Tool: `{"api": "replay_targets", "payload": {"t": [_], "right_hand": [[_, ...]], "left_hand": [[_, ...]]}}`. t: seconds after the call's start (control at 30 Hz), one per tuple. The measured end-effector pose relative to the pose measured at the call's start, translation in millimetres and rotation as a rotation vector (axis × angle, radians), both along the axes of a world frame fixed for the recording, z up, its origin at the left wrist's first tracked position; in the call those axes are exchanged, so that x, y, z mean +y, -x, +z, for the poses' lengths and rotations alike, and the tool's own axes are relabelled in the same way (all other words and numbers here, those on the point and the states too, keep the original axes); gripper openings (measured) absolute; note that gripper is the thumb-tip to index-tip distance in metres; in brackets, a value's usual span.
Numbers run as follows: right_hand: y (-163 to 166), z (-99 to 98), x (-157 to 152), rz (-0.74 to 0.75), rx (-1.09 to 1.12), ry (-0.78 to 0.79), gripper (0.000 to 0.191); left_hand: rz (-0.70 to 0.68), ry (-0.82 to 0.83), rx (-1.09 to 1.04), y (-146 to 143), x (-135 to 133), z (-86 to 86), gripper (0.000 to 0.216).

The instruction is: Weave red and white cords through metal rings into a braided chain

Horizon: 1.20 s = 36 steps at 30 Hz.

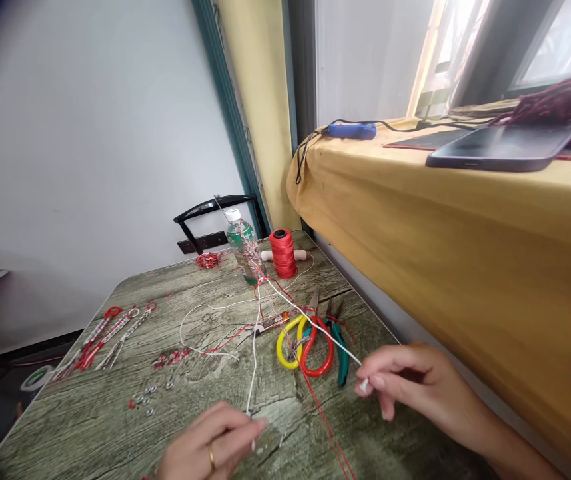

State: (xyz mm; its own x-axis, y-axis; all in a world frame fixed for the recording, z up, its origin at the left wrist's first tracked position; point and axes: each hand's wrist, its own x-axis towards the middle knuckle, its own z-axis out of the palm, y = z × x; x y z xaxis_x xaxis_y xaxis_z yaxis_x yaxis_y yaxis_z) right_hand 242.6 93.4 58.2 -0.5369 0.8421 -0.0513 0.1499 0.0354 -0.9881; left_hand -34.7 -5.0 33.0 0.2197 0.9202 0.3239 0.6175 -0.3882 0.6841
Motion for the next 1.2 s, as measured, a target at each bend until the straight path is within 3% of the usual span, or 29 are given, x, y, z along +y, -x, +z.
{"api": "replay_targets", "payload": {"t": [0.07,0.17,0.33,0.4,0.57,0.67,1.07,1.2], "right_hand": [[12.4,5.3,8.2,-0.054,-0.037,-0.012,0.016],[37.3,12.8,24.5,-0.064,-0.025,-0.029,0.019],[76.6,14.3,51.5,-0.082,0.052,-0.316,0.016],[87.8,11.1,59.3,-0.091,0.075,-0.322,0.016],[105.6,1.7,68.5,-0.134,0.116,-0.050,0.021],[111.4,-1.9,70.5,-0.103,0.142,0.020,0.023],[125.5,-9.5,72.7,-0.070,0.162,0.087,0.021],[116.4,-5.4,70.8,-0.163,0.160,0.040,0.021]], "left_hand": [[0.097,0.013,-0.198,-3.7,10.4,7.1,0.022],[0.370,0.203,-0.475,-11.3,31.3,17.6,0.006],[0.421,0.268,-0.776,-17.5,68.1,22.2,0.008],[0.441,0.290,-0.866,-18.3,80.0,20.8,0.011],[0.480,0.317,-0.944,-20.4,98.8,18.3,0.016],[0.491,0.324,-0.968,-20.6,104.9,16.3,0.019],[0.459,0.330,-0.988,-21.6,114.3,9.6,0.016],[0.491,0.343,-0.992,-17.2,106.6,7.8,0.020]]}}
